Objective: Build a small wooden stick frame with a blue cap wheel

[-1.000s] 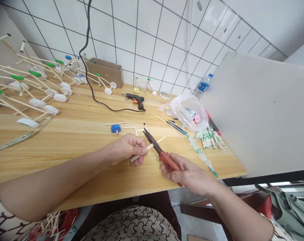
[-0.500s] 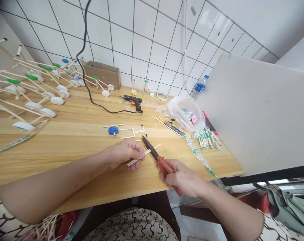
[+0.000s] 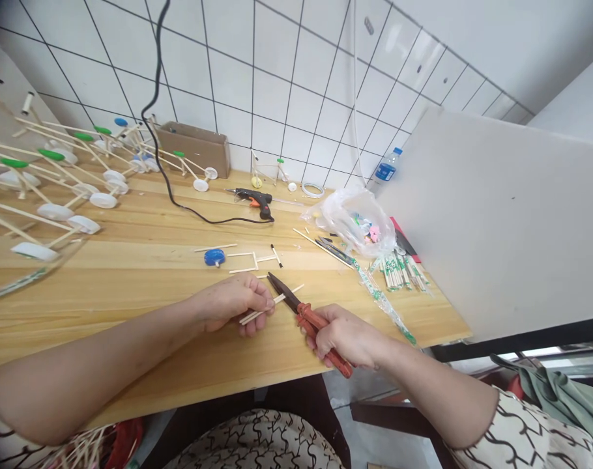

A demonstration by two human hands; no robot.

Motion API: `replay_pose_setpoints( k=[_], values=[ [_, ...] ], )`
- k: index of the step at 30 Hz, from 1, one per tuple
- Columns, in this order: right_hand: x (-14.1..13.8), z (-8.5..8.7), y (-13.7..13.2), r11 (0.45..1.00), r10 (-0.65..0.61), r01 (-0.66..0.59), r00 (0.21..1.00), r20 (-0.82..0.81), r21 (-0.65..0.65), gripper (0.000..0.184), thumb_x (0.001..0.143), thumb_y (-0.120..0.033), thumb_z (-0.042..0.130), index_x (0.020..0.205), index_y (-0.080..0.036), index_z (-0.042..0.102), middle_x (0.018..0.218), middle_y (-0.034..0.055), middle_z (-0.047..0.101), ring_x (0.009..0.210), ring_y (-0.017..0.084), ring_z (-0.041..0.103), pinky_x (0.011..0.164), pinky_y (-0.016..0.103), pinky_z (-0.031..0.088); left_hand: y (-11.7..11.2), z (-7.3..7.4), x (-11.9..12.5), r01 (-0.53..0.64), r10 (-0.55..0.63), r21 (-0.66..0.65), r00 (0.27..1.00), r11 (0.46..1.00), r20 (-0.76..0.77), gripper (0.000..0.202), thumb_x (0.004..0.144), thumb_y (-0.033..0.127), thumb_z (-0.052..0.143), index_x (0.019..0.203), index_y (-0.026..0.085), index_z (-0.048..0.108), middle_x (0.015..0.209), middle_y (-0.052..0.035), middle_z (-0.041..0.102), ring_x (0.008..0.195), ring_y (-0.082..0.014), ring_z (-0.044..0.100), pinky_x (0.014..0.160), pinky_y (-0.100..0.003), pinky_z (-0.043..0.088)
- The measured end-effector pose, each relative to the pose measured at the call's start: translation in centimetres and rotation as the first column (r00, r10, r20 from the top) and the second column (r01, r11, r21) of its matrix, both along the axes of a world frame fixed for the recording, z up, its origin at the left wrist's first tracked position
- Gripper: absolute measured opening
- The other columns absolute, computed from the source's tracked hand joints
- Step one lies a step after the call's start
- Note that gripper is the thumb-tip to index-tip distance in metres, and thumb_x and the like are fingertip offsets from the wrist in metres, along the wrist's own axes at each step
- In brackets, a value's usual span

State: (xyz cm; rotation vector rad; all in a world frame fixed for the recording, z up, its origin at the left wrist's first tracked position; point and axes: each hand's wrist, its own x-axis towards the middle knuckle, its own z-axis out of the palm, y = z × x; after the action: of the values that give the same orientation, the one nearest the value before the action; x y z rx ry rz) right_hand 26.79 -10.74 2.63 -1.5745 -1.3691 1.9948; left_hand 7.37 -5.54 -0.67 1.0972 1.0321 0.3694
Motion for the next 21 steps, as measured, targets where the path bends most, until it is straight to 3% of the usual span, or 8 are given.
replay_pose_setpoints(
  k=[10, 16, 21],
  values=[
    [-0.27, 0.09, -0.13, 1.0, -0.004, 0.003, 0.998, 0.057, 0.027, 0.028, 0.043, -0.004, 0.045, 0.068, -0.017, 0.046, 0.057, -0.0045, 0.043, 0.044, 0.006, 0.036, 0.036, 0.019, 0.029, 0.05, -0.08, 0.17, 0.014, -0.014, 0.019, 1.0, 1.0, -0.021, 0.006, 0.057, 0.018, 0.055, 0.053, 0.013, 0.055, 0.039, -0.0013, 0.056, 0.032, -0.0107, 0.048, 0.033, -0.021, 0.036],
    [-0.49, -0.04, -0.16, 0.999, -0.044, 0.044, 0.994, 0.101, 0.007, 0.027, 0.04, -0.006, 0.042, 0.064, -0.018, 0.043, 0.052, -0.0069, 0.04, 0.034, 0.004, 0.03, 0.029, 0.018, 0.02, -0.04, -0.21, 0.23, 0.035, -0.034, 0.035, 0.999, 0.999, -0.027, 0.009, 0.058, 0.019, 0.055, 0.051, 0.013, 0.055, 0.039, -0.0008, 0.056, 0.032, -0.0101, 0.048, 0.034, -0.021, 0.037],
    [0.08, 0.02, 0.15, 1.0, 0.005, -0.004, 0.996, 0.09, -0.004, 0.021, 0.048, -0.011, 0.047, 0.068, -0.018, 0.045, 0.052, -0.0067, 0.042, 0.034, 0.005, 0.034, 0.032, 0.02, 0.023, -0.02, -0.22, 0.08, 0.049, -0.049, 0.036, 0.999, 0.998, -0.009, 0.011, 0.06, 0.022, 0.058, 0.053, 0.013, 0.055, 0.041, -0.0009, 0.057, 0.033, -0.0106, 0.049, 0.036, -0.023, 0.039]
  ],
)
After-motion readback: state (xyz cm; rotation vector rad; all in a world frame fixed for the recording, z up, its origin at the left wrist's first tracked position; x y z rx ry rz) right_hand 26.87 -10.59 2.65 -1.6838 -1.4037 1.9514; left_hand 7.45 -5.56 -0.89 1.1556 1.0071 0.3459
